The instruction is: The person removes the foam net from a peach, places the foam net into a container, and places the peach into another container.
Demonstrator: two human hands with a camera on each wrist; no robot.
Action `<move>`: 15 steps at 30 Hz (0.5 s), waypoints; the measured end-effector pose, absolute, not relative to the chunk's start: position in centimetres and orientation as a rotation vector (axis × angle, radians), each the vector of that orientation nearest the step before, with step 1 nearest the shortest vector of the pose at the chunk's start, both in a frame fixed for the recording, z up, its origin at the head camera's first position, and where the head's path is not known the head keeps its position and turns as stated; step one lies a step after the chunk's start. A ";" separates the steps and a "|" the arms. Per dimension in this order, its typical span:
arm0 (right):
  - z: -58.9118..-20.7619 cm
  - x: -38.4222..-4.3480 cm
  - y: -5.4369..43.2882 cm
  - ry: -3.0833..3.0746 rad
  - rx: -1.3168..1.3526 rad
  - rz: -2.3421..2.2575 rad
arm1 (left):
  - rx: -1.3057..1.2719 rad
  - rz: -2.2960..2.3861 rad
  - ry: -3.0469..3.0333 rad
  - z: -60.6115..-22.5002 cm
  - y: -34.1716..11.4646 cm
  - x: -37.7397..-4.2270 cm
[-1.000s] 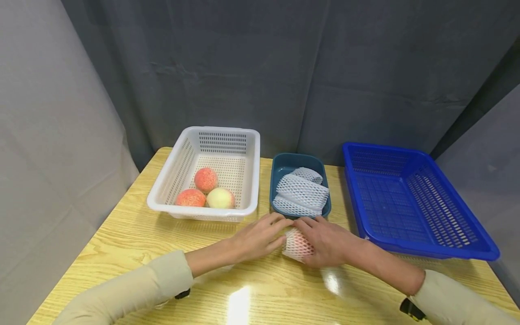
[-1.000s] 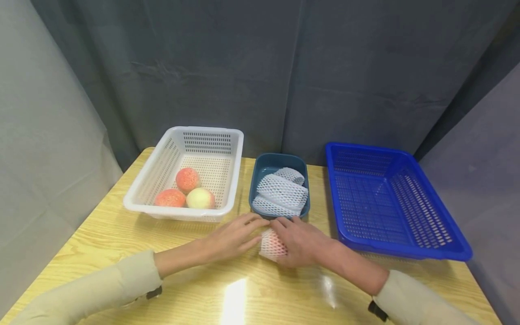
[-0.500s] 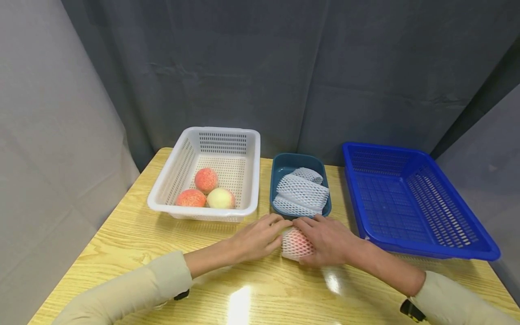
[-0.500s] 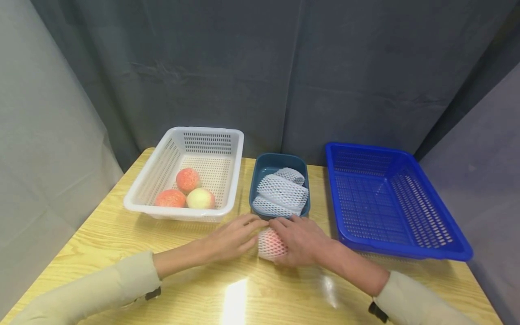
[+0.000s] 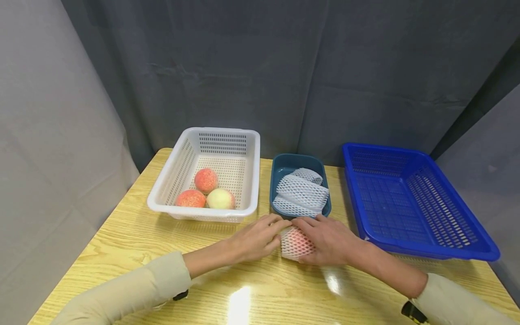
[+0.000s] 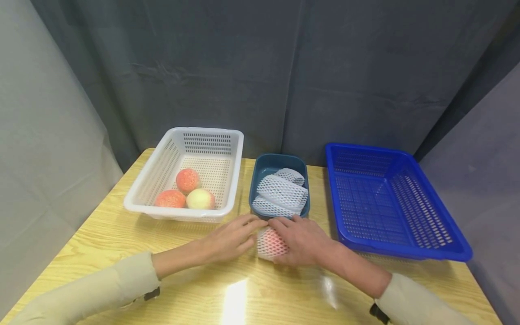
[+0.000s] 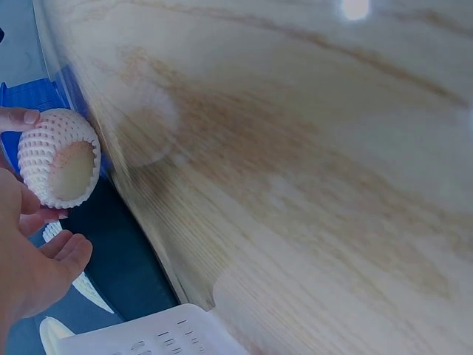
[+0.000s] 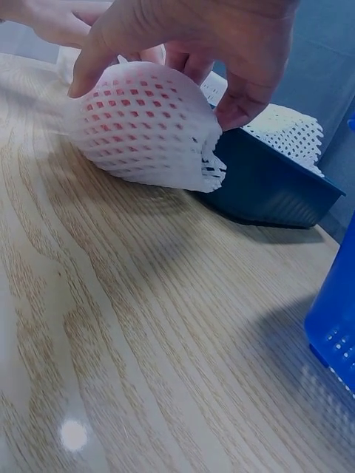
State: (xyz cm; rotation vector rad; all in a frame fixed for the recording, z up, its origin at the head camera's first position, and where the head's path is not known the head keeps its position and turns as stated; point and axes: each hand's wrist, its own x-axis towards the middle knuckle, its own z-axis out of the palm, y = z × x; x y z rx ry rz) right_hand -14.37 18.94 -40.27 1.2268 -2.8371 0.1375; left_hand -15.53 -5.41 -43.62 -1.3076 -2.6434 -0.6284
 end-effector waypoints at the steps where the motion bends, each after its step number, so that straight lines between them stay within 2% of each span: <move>1: -40.2 -14.3 19.0 -2.839 1.226 0.138 | -1.310 -0.629 -2.644 -43.6 -5.4 -15.5; 15: -40.2 -14.2 19.5 -2.774 1.248 0.178 | -1.310 -0.650 -2.640 -43.9 -5.7 -15.6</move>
